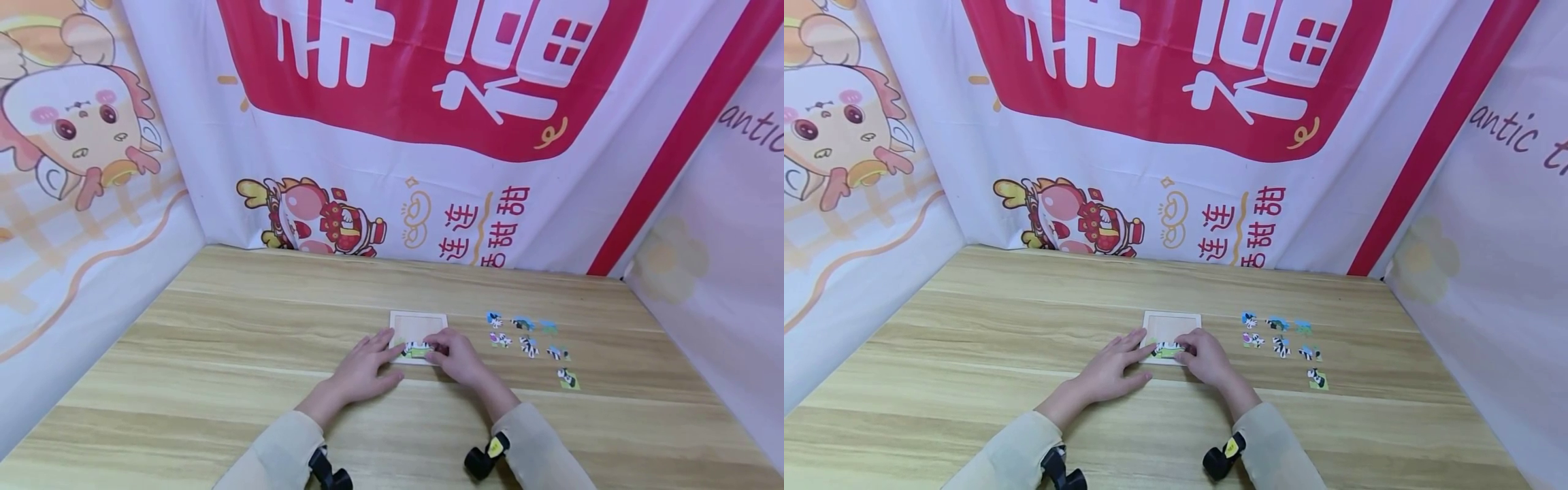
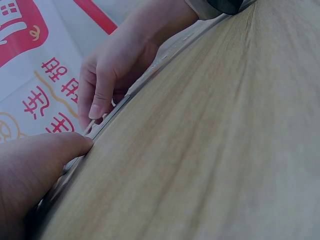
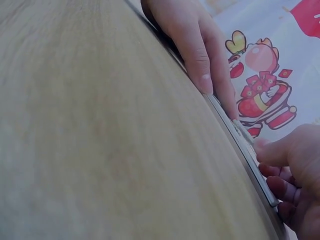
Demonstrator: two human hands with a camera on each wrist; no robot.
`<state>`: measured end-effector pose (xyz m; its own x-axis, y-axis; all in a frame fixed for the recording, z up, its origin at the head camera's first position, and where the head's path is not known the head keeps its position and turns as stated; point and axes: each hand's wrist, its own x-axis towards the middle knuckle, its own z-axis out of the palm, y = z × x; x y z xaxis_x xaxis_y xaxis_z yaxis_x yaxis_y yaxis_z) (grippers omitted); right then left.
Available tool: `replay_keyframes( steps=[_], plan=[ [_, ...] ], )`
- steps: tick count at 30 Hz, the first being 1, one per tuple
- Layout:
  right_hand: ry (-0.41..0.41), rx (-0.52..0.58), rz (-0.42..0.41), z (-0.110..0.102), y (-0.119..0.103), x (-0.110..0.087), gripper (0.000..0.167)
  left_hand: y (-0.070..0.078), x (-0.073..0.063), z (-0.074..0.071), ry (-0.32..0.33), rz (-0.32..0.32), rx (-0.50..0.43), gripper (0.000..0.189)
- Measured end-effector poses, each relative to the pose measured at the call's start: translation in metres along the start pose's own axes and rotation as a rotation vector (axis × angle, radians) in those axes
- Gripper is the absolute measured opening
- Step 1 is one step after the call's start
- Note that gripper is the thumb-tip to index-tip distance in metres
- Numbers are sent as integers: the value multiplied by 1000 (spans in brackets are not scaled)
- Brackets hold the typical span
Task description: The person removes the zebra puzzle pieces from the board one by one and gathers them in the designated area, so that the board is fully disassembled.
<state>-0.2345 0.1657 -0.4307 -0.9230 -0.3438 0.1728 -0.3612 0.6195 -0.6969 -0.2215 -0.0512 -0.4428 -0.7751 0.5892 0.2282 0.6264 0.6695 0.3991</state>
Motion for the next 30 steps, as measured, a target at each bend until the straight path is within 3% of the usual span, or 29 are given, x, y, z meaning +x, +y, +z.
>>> replay_keyframes(
  steps=[3, 10, 17, 23, 30],
  plan=[
    [24, 46, -22, -2, 1, -2, 26, 0, 0, 0, -4, -3, 1, 53],
    [56, 144, 46, -17, 1, -5, 25, 1, 1, 1, 1, 4, 6, 52],
    [61, 136, 110, -49, -7, -17, 28, 1, 0, 1, 7, 6, -6, 52],
    [83, 121, 19, -77, -1, -31, 27, 0, 0, 2, 10, 6, -9, 51],
    [87, 104, 67, -106, 17, -58, 30, 1, -1, 1, 14, 7, -11, 51]
  ],
)
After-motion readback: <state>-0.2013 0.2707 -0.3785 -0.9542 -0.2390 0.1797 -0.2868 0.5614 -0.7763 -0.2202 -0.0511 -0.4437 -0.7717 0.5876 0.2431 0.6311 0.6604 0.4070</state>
